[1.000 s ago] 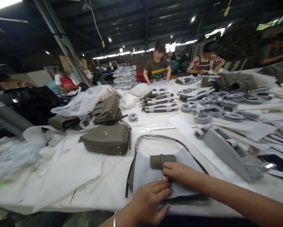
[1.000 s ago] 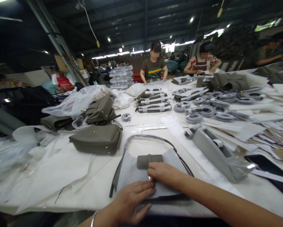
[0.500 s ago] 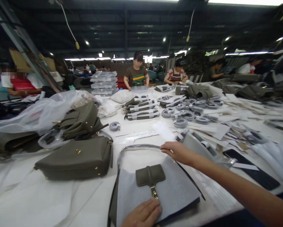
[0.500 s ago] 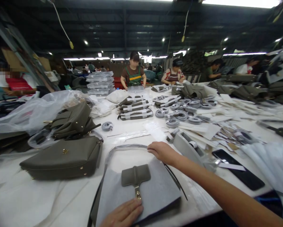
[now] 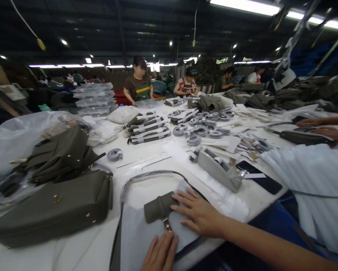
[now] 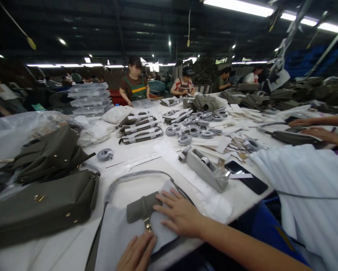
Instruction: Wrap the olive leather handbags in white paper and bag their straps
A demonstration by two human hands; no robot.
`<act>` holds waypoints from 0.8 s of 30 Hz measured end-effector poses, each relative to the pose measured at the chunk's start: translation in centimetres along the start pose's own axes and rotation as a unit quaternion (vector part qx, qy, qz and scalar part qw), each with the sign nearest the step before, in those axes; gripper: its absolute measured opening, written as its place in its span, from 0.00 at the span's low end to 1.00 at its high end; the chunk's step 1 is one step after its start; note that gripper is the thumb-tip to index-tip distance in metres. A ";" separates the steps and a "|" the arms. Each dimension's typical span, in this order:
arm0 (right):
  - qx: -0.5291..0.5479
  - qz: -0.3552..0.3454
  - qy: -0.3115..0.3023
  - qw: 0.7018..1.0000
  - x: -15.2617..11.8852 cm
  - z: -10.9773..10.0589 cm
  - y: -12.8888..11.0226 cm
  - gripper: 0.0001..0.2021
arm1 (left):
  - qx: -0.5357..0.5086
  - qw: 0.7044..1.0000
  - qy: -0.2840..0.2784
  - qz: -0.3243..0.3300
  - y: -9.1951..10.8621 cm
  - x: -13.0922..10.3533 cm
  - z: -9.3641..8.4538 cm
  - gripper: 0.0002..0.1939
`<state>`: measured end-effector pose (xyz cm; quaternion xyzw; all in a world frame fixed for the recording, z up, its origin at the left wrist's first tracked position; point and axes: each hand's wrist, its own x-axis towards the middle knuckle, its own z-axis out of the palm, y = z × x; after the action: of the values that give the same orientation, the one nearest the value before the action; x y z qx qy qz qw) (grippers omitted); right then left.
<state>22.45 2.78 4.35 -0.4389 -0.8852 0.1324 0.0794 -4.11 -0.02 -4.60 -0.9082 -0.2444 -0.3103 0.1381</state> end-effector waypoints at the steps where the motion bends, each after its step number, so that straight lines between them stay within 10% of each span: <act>1: -0.006 0.000 0.006 1.000 0.2 -0.2 0.0 0.26 | -0.003 1.000 -0.015 -0.004 0.4 0.2 -0.6 0.27; 7: 0.012 -0.086 0.067 0.994 4.1 -2.5 -1.8 0.15 | -0.113 0.974 -0.145 -0.131 2.3 2.6 -4.6 0.27; 12: 0.116 -0.195 0.065 0.972 9.8 -3.2 -6.5 0.13 | -0.149 0.959 -0.144 -0.192 3.1 2.9 -4.8 0.23; 19: 0.070 -0.304 -0.043 0.949 19.3 1.4 -15.8 0.17 | -0.099 0.976 -0.068 -0.182 3.5 2.3 -2.8 0.20; 24: -0.005 -0.255 -0.051 0.965 24.7 6.4 -19.0 0.19 | -0.062 0.982 -0.060 -0.169 3.6 2.0 -1.4 0.11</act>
<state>-8.44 10.43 4.64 -0.1914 -0.9714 0.1253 0.0630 -1.55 -2.87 -2.59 -0.8778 -0.3821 -0.2885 0.0120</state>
